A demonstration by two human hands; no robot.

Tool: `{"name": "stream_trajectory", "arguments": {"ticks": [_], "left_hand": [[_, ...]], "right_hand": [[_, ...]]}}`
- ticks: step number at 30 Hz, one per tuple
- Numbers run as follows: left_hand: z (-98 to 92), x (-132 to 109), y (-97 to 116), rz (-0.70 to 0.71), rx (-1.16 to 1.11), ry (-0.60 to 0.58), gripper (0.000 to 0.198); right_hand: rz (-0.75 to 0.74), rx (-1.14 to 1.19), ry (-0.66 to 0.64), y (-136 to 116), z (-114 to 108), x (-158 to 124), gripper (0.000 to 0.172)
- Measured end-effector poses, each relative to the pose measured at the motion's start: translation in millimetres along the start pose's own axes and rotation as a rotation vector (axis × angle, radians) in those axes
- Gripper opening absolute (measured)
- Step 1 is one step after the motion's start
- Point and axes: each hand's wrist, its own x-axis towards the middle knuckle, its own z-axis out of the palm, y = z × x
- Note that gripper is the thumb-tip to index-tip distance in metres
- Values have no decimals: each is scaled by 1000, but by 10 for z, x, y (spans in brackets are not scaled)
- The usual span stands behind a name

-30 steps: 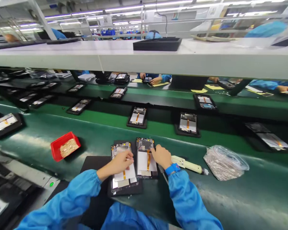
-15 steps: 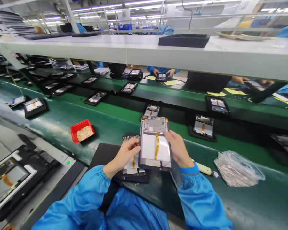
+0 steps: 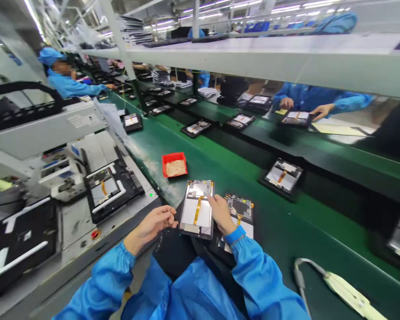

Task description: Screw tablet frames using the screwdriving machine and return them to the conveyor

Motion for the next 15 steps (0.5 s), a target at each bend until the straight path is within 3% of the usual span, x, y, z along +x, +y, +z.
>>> {"name": "stream_trajectory", "arguments": {"ticks": [4,7,9,11,13,15], "left_hand": [[-113,-13,15,0,-109,123,24],[-52,69,-10,16,-303,178,18],[19,121,-41,25,-396,194,17],[85,153,-70,13,-421,198,18],[130,165,-85,-5,-400,203,20],[154,163,-80,-15,-373,192,23]], "right_hand": [[-37,-247,43,-28,153,159,32],[-228,-404,85,-113,205,-55,21],[-492,-487,-31,-172,311,-322,19],[-704,-515,-237,-212,472,-569,17],[-771,-487,-376,-225,629,-705,18],[-780,-460,-398,-215,728,-719,18]]}}
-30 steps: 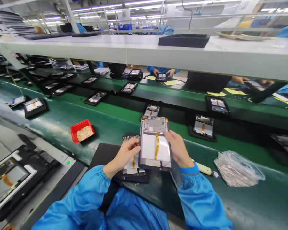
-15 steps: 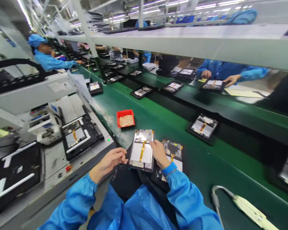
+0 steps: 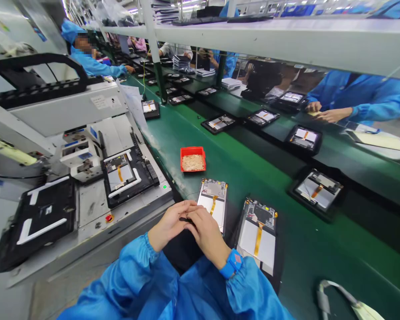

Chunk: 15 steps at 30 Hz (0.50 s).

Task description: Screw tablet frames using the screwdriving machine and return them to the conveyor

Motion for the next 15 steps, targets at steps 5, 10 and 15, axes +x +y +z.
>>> {"name": "stream_trajectory", "arguments": {"ticks": [5,10,15], "left_hand": [[58,-30,60,34,31,-45,27],[83,-70,102,56,60,-73,37],[57,-224,41,483,659,169,21]], "right_hand": [[40,87,24,94,18,72,17],[150,232,89,78,8,90,15],[702,843,167,139,-56,132,33]]}}
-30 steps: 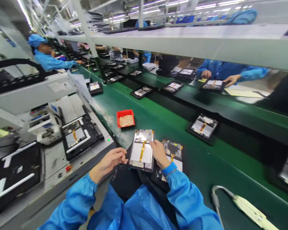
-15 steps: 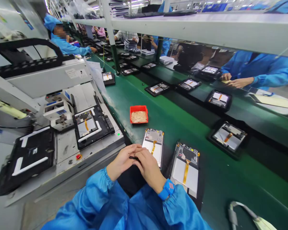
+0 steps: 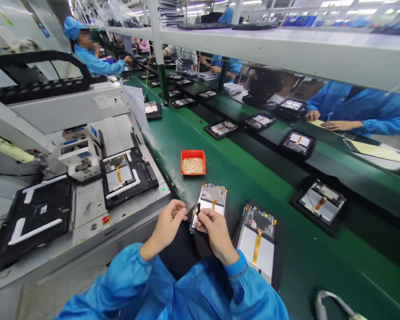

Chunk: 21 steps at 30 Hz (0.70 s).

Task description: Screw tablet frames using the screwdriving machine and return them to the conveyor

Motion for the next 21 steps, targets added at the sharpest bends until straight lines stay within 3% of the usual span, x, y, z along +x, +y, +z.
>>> {"name": "stream_trajectory", "arguments": {"ticks": [2,5,14,21], "left_hand": [[23,-75,7,211,318,27,11],[85,-119,24,361,549,-47,21],[97,-88,53,408,587,-80,24],[107,-74,68,456,903,-99,23]], "right_hand": [[98,190,-36,-5,-24,20,36],[111,296,-72,5,-26,24,35],[104,332,-94,85,22,-4,34],[58,256,14,158,31,25,36]]}}
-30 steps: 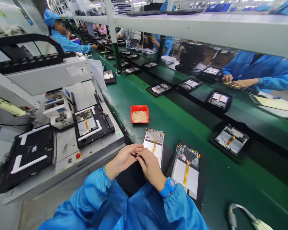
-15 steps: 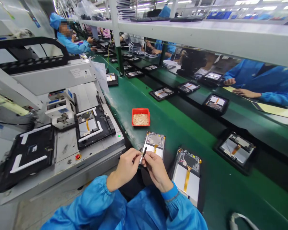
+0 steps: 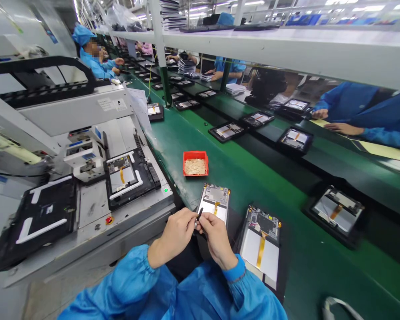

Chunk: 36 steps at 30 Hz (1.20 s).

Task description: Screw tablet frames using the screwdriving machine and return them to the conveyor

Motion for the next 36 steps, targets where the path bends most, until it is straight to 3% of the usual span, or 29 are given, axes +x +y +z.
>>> {"name": "stream_trajectory", "arguments": {"ticks": [8,19,31,34,36], "left_hand": [[96,27,-24,57,302,-40,22],[22,291,-72,140,32,-154,22],[128,250,-44,201,307,-162,20],[117,387,-76,204,408,-130,17],[75,650,-177,147,488,-72,17]], "right_hand": [[11,0,18,-16,0,11,39],[24,-14,21,-159,-121,53,45],[23,-54,59,-113,-146,92,41],[22,-29,44,-172,-191,86,39],[35,-41,39,-245,-274,60,38]]}}
